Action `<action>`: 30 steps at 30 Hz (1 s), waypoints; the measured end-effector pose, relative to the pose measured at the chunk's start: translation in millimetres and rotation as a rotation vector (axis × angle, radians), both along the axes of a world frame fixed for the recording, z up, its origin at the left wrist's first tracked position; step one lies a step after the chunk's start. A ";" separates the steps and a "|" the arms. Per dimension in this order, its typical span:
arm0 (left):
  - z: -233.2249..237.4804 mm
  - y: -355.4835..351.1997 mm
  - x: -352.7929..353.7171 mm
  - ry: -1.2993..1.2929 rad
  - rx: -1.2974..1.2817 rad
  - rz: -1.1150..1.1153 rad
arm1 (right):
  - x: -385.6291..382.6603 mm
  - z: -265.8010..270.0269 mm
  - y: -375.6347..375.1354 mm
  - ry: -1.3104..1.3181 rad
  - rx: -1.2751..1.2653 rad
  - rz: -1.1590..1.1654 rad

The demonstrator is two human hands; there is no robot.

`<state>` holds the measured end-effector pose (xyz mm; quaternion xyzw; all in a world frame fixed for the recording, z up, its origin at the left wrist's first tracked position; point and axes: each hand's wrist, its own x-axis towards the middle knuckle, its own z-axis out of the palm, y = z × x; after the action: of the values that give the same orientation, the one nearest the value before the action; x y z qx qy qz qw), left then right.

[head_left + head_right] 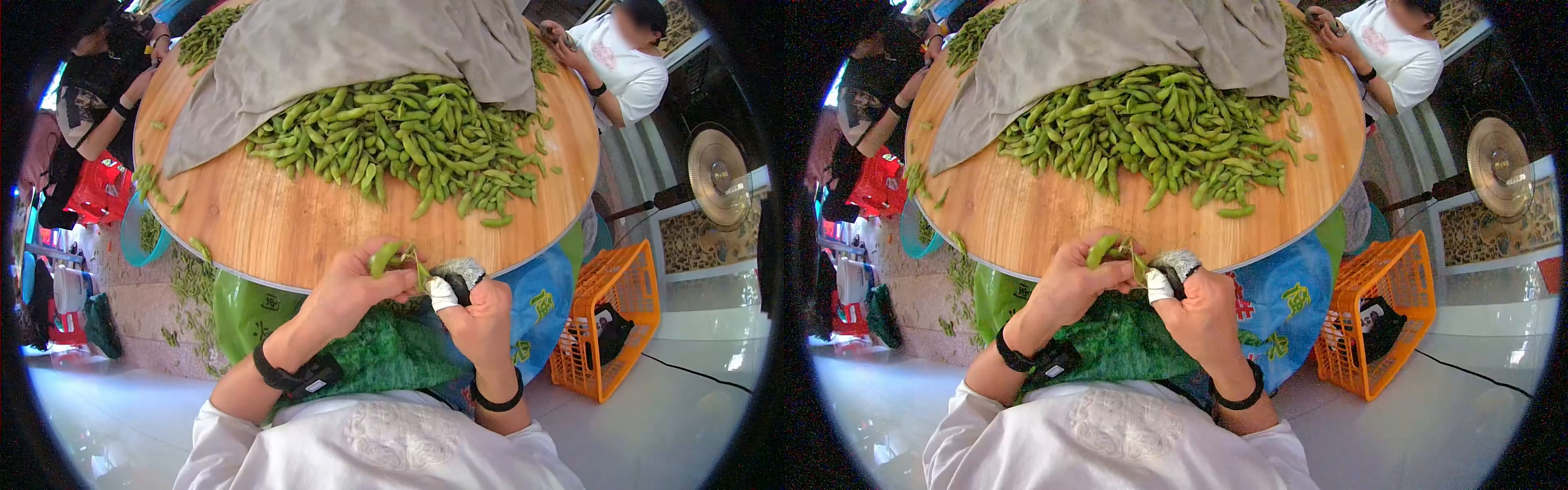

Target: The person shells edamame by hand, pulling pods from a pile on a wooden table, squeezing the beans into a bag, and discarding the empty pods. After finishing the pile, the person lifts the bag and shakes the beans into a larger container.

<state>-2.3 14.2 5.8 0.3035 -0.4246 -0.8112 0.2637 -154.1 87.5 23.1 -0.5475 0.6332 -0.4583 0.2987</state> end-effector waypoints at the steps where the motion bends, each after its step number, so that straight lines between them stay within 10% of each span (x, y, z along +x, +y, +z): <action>1: -1.1 1.2 -0.3 0.021 0.063 0.065 | -0.3 0.9 0.7 0.009 0.005 0.017; 12: -6.5 1.8 0.6 0.219 0.226 0.074 | -2.6 -2.1 0.9 -0.141 -0.038 0.096; 18: -17.4 0.8 1.3 0.431 0.358 -0.161 | -16.4 2.8 1.3 -1.130 0.424 0.300; 20: -3.3 0.7 -3.4 0.332 0.441 -0.065 | -7.6 4.3 0.4 -0.393 0.224 0.076; 24: 4.3 9.2 -10.2 0.250 0.312 0.059 | 2.3 1.6 5.8 0.014 0.030 -0.004; 28: -0.2 5.1 -7.0 0.079 0.067 0.042 | -3.6 3.6 7.4 -0.254 0.079 -0.040; 30: -1.8 7.0 -6.1 0.109 0.129 0.054 | -18.8 4.5 10.7 -0.901 0.372 0.029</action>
<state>-8.4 21.2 3.9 0.2867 -0.3482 -0.8447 0.2882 -172.9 98.2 27.6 -0.2409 0.5045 -0.5244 0.6422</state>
